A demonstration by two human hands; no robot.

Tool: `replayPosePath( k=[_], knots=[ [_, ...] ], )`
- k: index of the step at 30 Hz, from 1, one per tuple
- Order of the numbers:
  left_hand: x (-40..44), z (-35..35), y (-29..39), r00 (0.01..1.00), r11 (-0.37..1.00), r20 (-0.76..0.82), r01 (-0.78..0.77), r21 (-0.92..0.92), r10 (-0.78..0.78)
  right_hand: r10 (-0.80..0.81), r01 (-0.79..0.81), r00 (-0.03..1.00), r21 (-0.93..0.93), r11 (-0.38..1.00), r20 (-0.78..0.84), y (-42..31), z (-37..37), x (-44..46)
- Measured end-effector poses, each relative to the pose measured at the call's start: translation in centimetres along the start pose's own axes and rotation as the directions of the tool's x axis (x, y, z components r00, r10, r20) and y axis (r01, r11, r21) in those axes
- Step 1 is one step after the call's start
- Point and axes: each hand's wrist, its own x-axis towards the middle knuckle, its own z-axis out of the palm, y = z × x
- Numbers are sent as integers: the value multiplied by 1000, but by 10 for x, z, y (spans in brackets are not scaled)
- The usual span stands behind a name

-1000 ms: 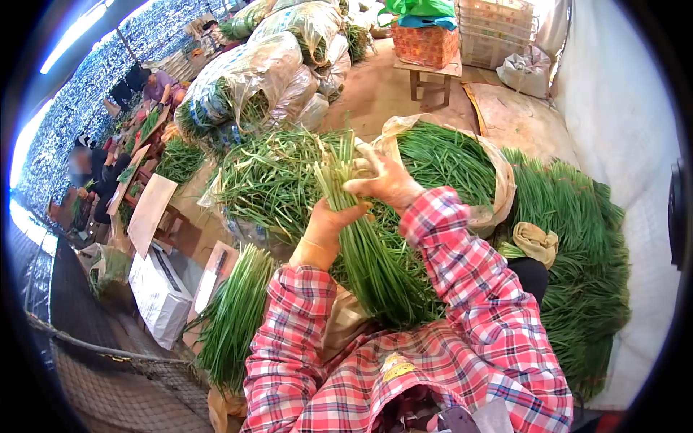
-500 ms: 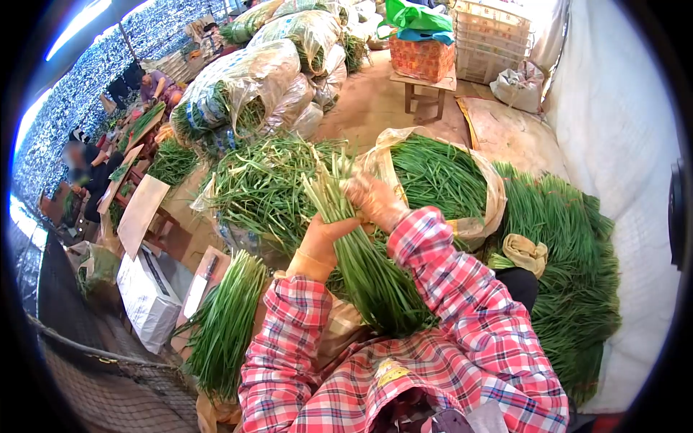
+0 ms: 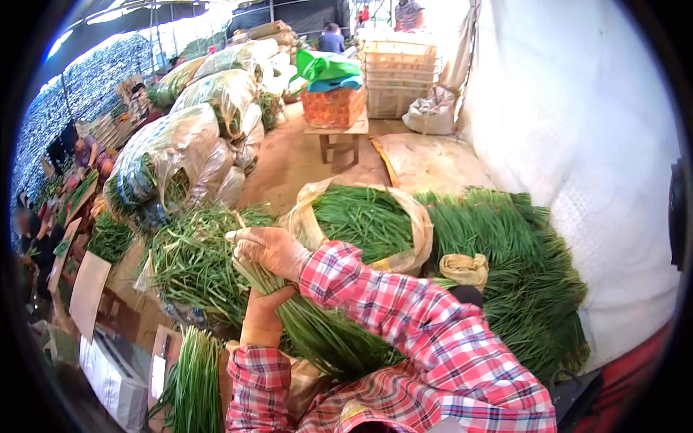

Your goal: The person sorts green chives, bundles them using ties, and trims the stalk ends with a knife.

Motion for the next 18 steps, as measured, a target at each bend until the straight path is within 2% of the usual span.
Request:
replayPosePath(
  k=[1,3,4,5,7,8,10,11,12,14,15,16,17,18],
  knots=[
    [2,-6,-3,1000,999,15,2,-35,-1,125,-122,992,153,981,-15,0,0,-1],
    [4,-7,-3,1000,999,6,30,-27,-30,-53,45,996,-114,992,-68,16,7,-5],
    [3,-4,-4,999,999,7,-37,-15,38,-6,27,998,-337,941,62,6,3,-7],
    [3,-7,-6,999,999,-30,-31,-21,31,-72,80,996,-177,981,50,14,12,-8],
    [-5,-4,-1,1000,999,2,11,-34,-11,38,-8,986,-186,982,160,-2,4,-17],
    [-3,-8,-4,1000,999,-3,13,-43,-13,47,-15,985,-188,982,166,-7,2,-18],
    [-6,-6,-2,992,978,25,-123,171,120,34,30,983,-344,939,179,-11,3,-16],
    [-11,2,5,984,952,17,-176,249,177,35,26,985,-345,938,171,-1,-6,-12],
    [-4,-18,1,956,866,140,-291,407,256,36,23,986,-346,938,162,9,-16,-9],
    [1,-52,-8,896,685,288,-444,578,337,129,-122,991,-144,982,41,20,-38,-13],
    [1,-51,-3,927,769,195,-374,519,319,227,-222,973,98,970,-35,22,-42,-27],
    [2,-49,1,949,842,101,-311,441,298,254,-236,965,223,946,-58,25,-43,-37],
    [1,-42,4,981,940,16,-192,282,196,180,-162,982,240,957,-57,24,-41,-50],
    [1,-36,7,994,992,-69,-83,96,90,235,-207,969,270,940,-74,19,-40,-56]
  ],
)
